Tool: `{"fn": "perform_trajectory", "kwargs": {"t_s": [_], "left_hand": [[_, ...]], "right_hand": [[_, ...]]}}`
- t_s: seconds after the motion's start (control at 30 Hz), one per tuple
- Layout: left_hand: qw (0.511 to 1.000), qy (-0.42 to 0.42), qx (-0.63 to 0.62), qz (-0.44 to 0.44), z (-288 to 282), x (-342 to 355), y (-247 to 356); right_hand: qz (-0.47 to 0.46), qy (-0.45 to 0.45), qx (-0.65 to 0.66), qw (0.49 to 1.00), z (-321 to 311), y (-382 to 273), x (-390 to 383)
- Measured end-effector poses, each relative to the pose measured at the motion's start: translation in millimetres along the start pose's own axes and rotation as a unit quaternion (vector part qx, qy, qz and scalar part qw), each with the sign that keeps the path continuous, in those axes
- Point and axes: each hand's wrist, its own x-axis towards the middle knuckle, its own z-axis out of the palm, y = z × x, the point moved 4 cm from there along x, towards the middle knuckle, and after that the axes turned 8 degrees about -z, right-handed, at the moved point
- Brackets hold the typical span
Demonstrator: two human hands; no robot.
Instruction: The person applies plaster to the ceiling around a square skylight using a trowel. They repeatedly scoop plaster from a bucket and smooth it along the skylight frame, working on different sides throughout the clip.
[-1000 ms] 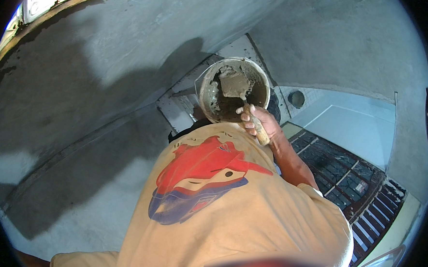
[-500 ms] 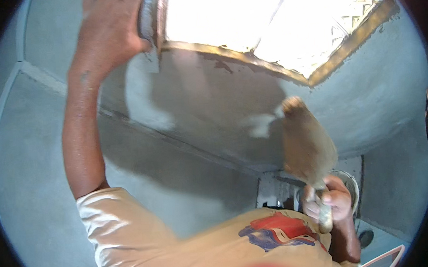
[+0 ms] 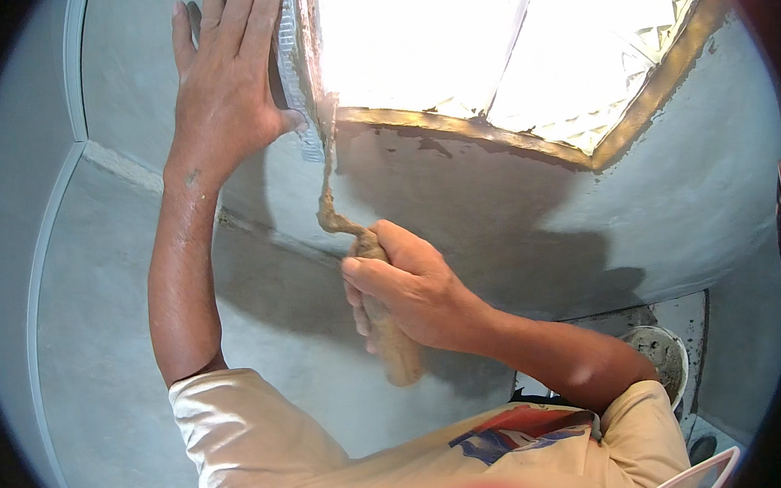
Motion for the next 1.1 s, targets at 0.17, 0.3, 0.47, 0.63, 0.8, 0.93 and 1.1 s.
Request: {"fn": "perform_trajectory", "kwargs": {"t_s": [0.17,0.3,0.47,0.63,0.8,0.93,1.1], "left_hand": [[1.000,-0.001,-0.008,0.001,2.3,3.4,2.2],[0.998,0.048,-0.006,0.027,9.0,-0.8,-1.3],[0.999,0.036,0.000,0.016,7.8,2.4,0.5],[0.999,0.031,0.015,0.015,10.5,-1.5,-4.8],[0.999,0.045,0.000,0.021,11.1,-0.9,-3.8],[1.000,0.012,0.013,-0.004,9.9,-0.5,0.8],[0.999,-0.030,-0.005,-0.021,1.5,2.0,1.2]], "right_hand": [[-0.040,0.036,-0.041,0.998,16.7,3.0,26.2],[-0.056,0.039,-0.145,0.987,28.9,6.0,36.5],[-0.060,0.014,-0.212,0.975,26.6,-1.0,27.1],[0.018,-0.034,-0.126,0.991,21.2,2.0,-15.4],[-0.014,0.009,-0.045,0.999,14.6,-3.5,-10.8],[-0.011,0.020,0.005,1.000,10.3,-19.0,6.9],[-0.008,-0.001,-0.003,1.000,9.2,-29.7,19.5]]}}
